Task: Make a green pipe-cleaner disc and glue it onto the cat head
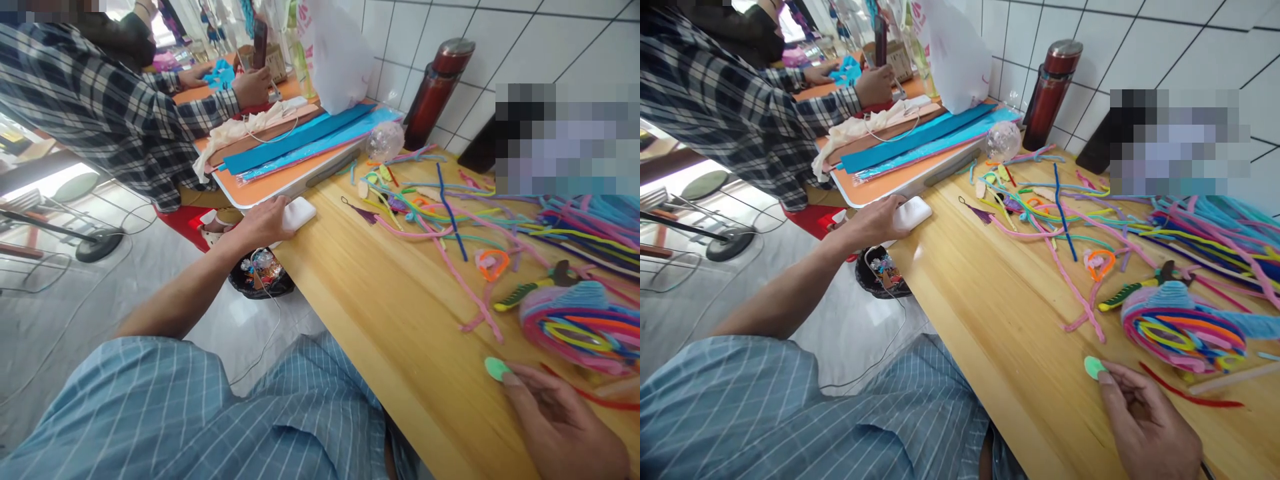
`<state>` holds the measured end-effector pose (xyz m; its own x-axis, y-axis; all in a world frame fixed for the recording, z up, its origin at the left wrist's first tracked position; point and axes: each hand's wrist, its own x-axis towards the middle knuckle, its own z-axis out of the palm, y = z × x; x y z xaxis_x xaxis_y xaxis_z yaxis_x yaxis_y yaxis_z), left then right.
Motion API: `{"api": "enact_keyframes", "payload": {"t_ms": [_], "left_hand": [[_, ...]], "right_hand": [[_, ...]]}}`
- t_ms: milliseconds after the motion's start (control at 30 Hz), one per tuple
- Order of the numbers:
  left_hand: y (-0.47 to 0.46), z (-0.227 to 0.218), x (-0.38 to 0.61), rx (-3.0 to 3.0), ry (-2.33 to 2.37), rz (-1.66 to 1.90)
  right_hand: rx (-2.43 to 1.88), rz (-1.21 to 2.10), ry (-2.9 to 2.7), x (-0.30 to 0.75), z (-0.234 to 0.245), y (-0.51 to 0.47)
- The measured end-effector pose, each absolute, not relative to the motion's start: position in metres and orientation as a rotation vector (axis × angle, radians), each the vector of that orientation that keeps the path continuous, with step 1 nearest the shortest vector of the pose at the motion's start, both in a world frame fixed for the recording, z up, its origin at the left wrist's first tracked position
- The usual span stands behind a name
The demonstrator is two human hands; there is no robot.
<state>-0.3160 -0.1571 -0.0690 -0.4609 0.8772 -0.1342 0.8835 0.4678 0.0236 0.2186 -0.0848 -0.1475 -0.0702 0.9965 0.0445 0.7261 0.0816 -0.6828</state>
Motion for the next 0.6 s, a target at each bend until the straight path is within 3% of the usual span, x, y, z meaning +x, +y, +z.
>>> {"api": "enact_keyframes", "payload": {"t_ms": [200, 600], "left_hand": [[-0.158, -0.075, -0.318, 1.561, 2.448, 0.131], [-0.150, -0.059, -0.324, 1.506, 2.291, 0.056]], "right_hand": [[-1.791, 0.792, -1.815, 0.217, -0.138, -0.087], [-1.866, 0.778, -1.849, 0.209, -0.126, -0.089]]}}
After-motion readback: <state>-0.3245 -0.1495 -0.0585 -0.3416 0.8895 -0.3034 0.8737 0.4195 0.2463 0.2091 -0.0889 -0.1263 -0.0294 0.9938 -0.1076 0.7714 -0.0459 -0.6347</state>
